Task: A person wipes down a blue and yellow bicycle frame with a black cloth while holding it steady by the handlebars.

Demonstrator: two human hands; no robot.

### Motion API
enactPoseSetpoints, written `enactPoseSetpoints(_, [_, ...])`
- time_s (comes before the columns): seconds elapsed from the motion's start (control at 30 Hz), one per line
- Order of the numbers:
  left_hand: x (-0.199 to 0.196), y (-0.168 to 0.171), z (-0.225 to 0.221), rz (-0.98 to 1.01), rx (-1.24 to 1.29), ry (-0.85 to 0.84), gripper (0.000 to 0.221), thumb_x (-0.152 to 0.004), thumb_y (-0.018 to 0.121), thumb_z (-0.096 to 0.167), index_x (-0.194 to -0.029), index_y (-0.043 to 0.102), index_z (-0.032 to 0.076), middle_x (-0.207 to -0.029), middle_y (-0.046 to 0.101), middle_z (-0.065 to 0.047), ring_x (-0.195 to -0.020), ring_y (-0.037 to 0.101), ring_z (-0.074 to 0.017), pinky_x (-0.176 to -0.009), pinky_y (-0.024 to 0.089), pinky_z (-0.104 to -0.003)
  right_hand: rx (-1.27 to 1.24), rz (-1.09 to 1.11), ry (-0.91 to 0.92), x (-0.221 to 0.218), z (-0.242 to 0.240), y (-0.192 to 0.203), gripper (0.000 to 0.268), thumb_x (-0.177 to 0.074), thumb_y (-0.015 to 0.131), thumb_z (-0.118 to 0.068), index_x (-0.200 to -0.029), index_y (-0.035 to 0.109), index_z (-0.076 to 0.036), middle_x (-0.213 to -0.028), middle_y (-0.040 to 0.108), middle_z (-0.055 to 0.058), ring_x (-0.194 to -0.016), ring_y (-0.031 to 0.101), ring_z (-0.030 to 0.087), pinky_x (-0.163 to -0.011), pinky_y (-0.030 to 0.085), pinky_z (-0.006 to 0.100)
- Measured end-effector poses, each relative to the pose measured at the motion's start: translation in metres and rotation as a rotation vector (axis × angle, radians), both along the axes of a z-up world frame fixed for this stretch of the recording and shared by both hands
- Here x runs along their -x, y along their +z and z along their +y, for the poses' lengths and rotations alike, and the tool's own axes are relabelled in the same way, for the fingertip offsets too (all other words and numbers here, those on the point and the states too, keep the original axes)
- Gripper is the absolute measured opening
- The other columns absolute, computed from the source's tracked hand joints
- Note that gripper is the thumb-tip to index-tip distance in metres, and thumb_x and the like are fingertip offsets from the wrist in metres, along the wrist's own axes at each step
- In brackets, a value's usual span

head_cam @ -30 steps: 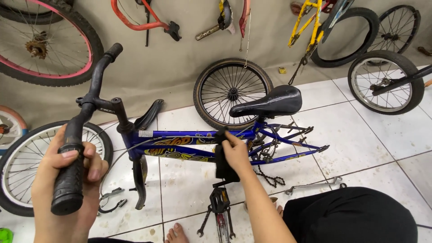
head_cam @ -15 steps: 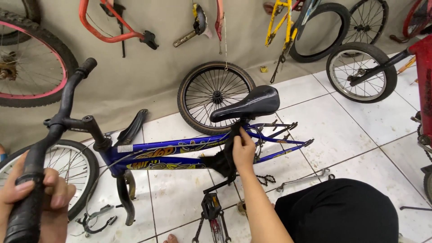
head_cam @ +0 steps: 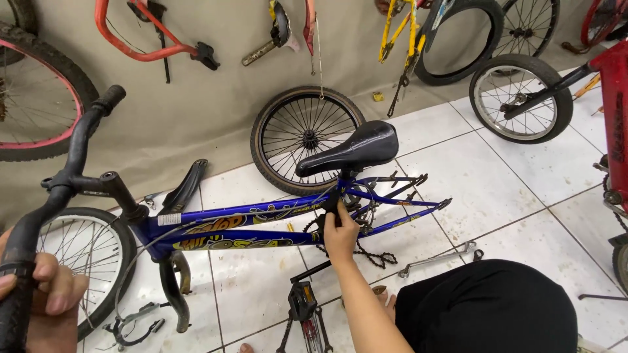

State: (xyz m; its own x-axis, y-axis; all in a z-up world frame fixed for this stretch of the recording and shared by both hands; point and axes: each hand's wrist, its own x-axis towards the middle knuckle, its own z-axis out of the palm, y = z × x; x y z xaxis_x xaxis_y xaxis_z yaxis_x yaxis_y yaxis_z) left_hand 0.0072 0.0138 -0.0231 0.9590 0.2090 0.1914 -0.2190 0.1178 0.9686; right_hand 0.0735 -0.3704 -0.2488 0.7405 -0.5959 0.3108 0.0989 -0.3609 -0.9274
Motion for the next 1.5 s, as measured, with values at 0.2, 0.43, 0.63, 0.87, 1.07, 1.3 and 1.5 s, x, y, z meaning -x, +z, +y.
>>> enactPoseSetpoints(0.2, [-0.005, -0.024, 0.021, -0.083, 0.153, -0.131, 0.064, -0.102, 0.060, 0.043, -0.162, 0.044, 0.029, -0.093, 0.059, 0.017, -0.058, 0.049, 0.0078, -0.054, 0.032, -0.014, 0.019, 0.006, 0.119, 0.008, 0.019, 0.001, 0.048, -0.085, 0.057, -0.003, -0.131, 0.063, 0.006, -0.094, 0.080, 0.017, -0.057, 0.063, 0.017, -0.053, 0.052, 0.026])
enactPoseSetpoints(0.43, [0.001, 0.008, -0.011, -0.033, -0.001, -0.044, 0.080, -0.096, 0.056, 0.048, -0.168, 0.035, 0.021, -0.091, 0.056, 0.020, -0.057, 0.048, 0.0090, -0.052, 0.032, -0.014, 0.074, 0.104, 0.039, 0.001, 0.006, 0.000, 0.052, -0.087, 0.058, -0.009, -0.138, 0.058, 0.007, -0.090, 0.079, 0.016, -0.059, 0.069, 0.019, -0.052, 0.055, 0.027])
enactPoseSetpoints(0.63, [0.007, 0.020, -0.015, 0.017, 0.067, -0.039, 0.067, -0.094, 0.054, 0.046, -0.154, 0.044, 0.019, -0.087, 0.054, 0.016, -0.055, 0.046, 0.0048, -0.054, 0.030, -0.017, 0.128, 0.041, 0.021, 0.000, 0.001, 0.000, 0.048, -0.084, 0.059, -0.005, -0.130, 0.065, 0.006, -0.096, 0.081, 0.013, -0.050, 0.056, 0.014, -0.048, 0.047, 0.025])
enactPoseSetpoints(0.87, [0.005, 0.020, -0.020, 0.027, 0.022, -0.008, 0.078, -0.091, 0.055, 0.050, -0.161, 0.039, 0.021, -0.087, 0.052, 0.017, -0.055, 0.045, 0.0056, -0.053, 0.030, -0.016, 0.135, 0.105, 0.081, 0.009, 0.019, -0.006, 0.057, -0.090, 0.056, -0.005, -0.146, 0.050, 0.003, -0.088, 0.075, 0.013, -0.059, 0.060, 0.018, -0.056, 0.050, 0.028])
enactPoseSetpoints(1.07, [0.003, 0.015, -0.013, 0.003, 0.057, -0.037, 0.068, -0.093, 0.055, 0.046, -0.153, 0.042, 0.018, -0.087, 0.055, 0.015, -0.054, 0.046, 0.0042, -0.052, 0.031, -0.017, 0.107, 0.127, 0.079, 0.012, 0.031, -0.007, 0.059, -0.094, 0.055, -0.006, -0.150, 0.042, 0.005, -0.082, 0.073, 0.012, -0.061, 0.062, 0.019, -0.056, 0.051, 0.030])
enactPoseSetpoints(1.3, [0.013, 0.035, -0.030, 0.084, 0.052, 0.027, 0.065, -0.089, 0.055, 0.044, -0.148, 0.045, 0.018, -0.087, 0.053, 0.012, -0.056, 0.043, 0.0000, -0.057, 0.030, -0.022, 0.066, 0.213, 0.010, 0.012, 0.032, -0.031, 0.060, -0.096, 0.058, -0.012, -0.152, 0.041, 0.005, -0.072, 0.061, 0.006, -0.060, 0.057, 0.019, -0.055, 0.048, 0.030])
enactPoseSetpoints(1.5, [0.015, 0.038, -0.034, 0.079, 0.042, 0.023, 0.070, -0.090, 0.054, 0.043, -0.154, 0.043, 0.017, -0.090, 0.052, 0.011, -0.059, 0.043, -0.0006, -0.061, 0.032, -0.023, 0.104, 0.125, 0.110, 0.022, 0.047, -0.017, 0.057, -0.096, 0.058, -0.009, -0.149, 0.044, 0.006, -0.067, 0.060, 0.005, -0.053, 0.052, 0.016, -0.048, 0.043, 0.029])
